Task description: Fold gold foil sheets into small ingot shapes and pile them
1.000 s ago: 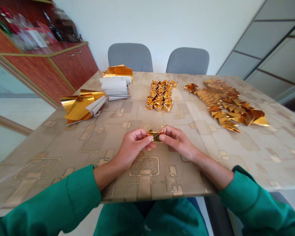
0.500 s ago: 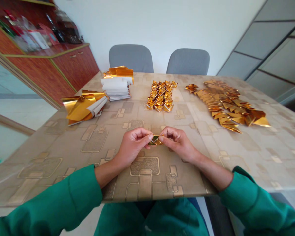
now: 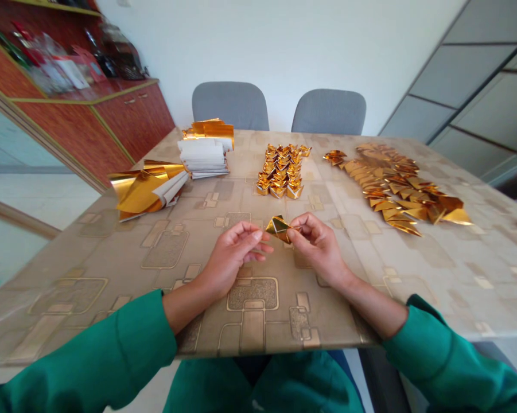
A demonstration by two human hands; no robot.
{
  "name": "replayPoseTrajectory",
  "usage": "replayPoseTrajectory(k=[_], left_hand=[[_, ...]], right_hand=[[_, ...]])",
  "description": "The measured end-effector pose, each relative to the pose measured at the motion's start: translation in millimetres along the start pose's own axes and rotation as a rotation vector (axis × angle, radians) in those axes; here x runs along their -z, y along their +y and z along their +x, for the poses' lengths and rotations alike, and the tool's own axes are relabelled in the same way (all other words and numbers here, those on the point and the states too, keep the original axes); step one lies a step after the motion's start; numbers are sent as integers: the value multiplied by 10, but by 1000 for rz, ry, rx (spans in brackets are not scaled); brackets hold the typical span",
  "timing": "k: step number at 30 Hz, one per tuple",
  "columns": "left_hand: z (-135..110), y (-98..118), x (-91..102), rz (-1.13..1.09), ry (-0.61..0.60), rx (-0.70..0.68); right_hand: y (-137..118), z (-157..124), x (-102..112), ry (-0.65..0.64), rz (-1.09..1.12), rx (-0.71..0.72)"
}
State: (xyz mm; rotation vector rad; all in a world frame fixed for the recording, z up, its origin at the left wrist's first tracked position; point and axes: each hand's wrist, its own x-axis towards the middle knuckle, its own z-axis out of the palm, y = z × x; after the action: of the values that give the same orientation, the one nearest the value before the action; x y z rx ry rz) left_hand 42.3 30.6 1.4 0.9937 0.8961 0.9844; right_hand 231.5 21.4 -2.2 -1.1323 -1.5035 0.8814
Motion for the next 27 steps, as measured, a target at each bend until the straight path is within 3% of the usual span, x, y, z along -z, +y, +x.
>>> replayPoseTrajectory(k=[6, 21, 27], left_hand=[[-19, -4, -43, -99, 7, 36], [12, -20, -62, -133, 57, 33], [7, -44, -44, -144, 22, 52]], right_hand=[[-40, -42, -66, 19, -114, 131], [-79, -77, -119, -6, -210, 163], [-73, -85, -101, -49, -113, 129]])
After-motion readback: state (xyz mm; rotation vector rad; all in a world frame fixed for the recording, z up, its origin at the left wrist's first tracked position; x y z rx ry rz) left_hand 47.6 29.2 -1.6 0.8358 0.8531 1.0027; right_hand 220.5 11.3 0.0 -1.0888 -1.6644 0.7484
